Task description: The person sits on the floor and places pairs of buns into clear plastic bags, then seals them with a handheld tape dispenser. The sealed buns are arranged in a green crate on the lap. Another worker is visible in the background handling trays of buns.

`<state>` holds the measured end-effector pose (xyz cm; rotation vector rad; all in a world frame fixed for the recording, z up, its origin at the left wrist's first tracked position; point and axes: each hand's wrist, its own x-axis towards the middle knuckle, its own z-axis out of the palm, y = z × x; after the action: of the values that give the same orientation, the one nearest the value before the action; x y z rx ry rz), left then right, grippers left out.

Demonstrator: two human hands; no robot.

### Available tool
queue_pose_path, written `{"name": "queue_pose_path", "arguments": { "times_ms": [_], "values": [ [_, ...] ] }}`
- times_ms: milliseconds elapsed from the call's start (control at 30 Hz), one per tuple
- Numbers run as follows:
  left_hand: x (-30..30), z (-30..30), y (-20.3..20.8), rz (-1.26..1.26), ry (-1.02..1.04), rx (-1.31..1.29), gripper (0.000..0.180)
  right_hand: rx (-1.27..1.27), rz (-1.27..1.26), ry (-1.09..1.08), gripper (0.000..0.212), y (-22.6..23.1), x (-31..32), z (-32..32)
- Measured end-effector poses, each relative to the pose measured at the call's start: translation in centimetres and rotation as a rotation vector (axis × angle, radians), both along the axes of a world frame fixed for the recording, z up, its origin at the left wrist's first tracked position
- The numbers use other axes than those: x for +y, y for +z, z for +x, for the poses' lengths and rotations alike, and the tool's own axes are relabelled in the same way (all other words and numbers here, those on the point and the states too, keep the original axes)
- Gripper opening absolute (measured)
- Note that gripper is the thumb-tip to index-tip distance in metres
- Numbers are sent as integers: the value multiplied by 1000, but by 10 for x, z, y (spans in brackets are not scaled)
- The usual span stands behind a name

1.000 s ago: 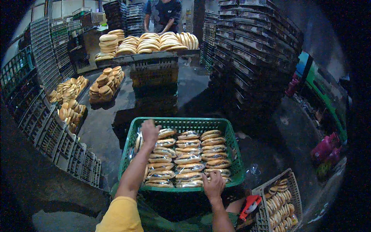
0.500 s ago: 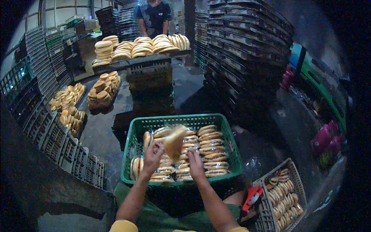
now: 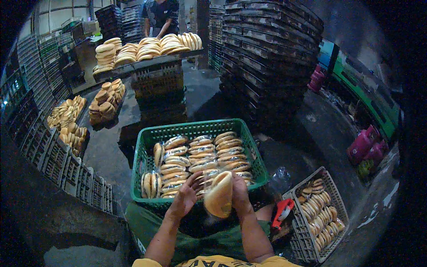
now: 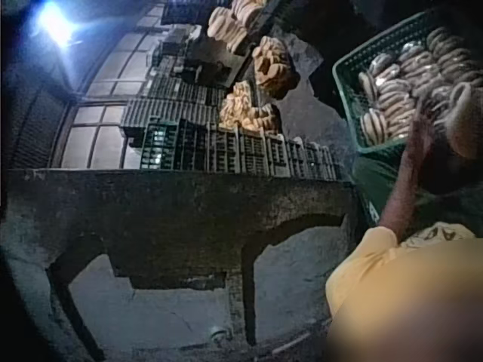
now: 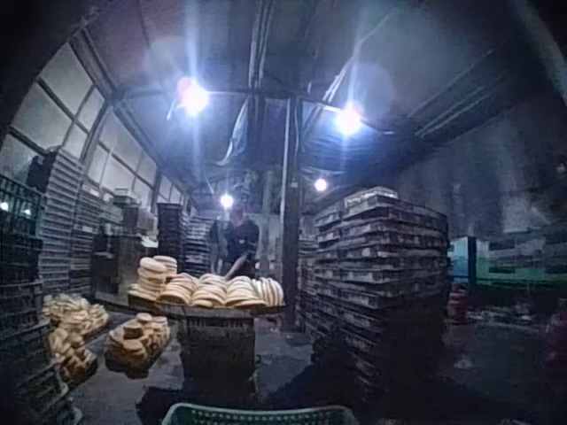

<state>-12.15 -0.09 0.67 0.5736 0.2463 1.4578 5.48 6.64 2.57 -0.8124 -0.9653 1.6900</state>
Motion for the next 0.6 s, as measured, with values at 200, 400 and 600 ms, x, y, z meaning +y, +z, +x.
{"name": "queue_pose_path", "arguments": {
  "times_ms": [200,400,600],
  "values": [
    [-11,16,8,-184,352,551,40,-519,294,14,29,-25,-14,1],
    [-19,15,9,-46,250,561,33,-292,165,175,23,-34,-33,9],
    [-29,52,-3,-111,319,559,34,-409,565,8,17,-36,-53,38]
  ]
}}
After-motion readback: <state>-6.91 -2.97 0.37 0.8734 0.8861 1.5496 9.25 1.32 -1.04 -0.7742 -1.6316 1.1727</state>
